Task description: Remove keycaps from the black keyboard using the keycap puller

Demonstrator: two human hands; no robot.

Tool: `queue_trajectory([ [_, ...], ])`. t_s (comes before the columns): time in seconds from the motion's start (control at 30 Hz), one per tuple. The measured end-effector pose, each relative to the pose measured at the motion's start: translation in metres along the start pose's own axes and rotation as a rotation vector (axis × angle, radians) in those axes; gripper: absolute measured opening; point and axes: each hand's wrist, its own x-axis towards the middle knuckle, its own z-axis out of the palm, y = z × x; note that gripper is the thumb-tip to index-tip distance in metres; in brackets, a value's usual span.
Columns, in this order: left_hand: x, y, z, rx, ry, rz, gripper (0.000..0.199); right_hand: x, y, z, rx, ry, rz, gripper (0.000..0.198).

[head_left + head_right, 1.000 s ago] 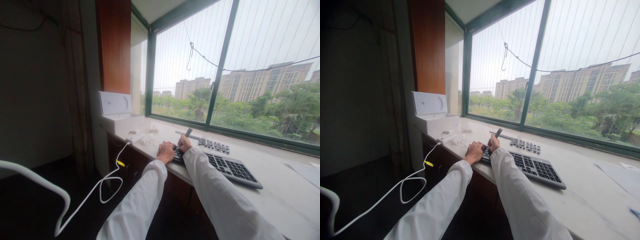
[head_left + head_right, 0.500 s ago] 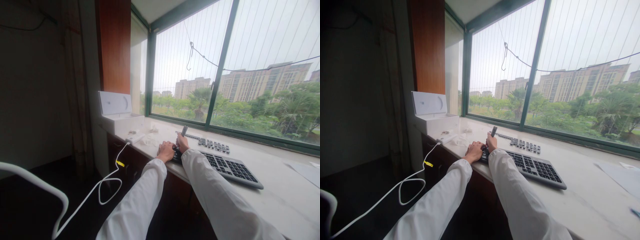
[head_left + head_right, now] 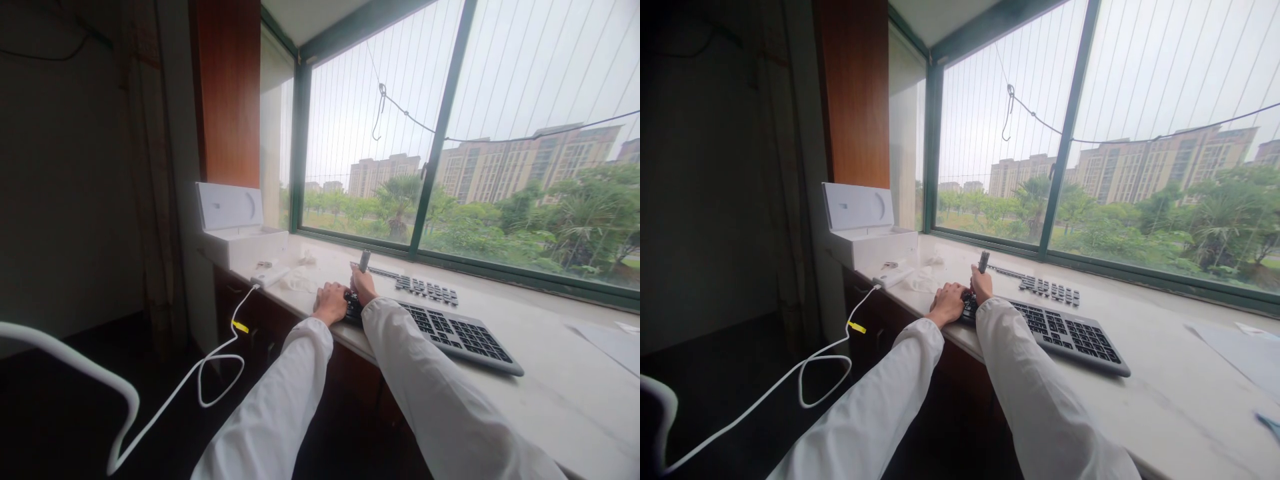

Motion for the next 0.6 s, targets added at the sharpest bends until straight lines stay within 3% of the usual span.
queue_trajectory([
  [0.37, 0.001, -0.002, 0.006, 0.0, 0.024, -0.001, 0.038, 0.003, -0.009, -0.01, 0.175, 0.082, 0.133, 0.039],
  [0.6, 0.0, -0.002, 0.007, 0.005, 0.043, 0.0, 0.036, 0.002, -0.005, -0.007, 0.148, 0.116, 0.109, 0.037],
])
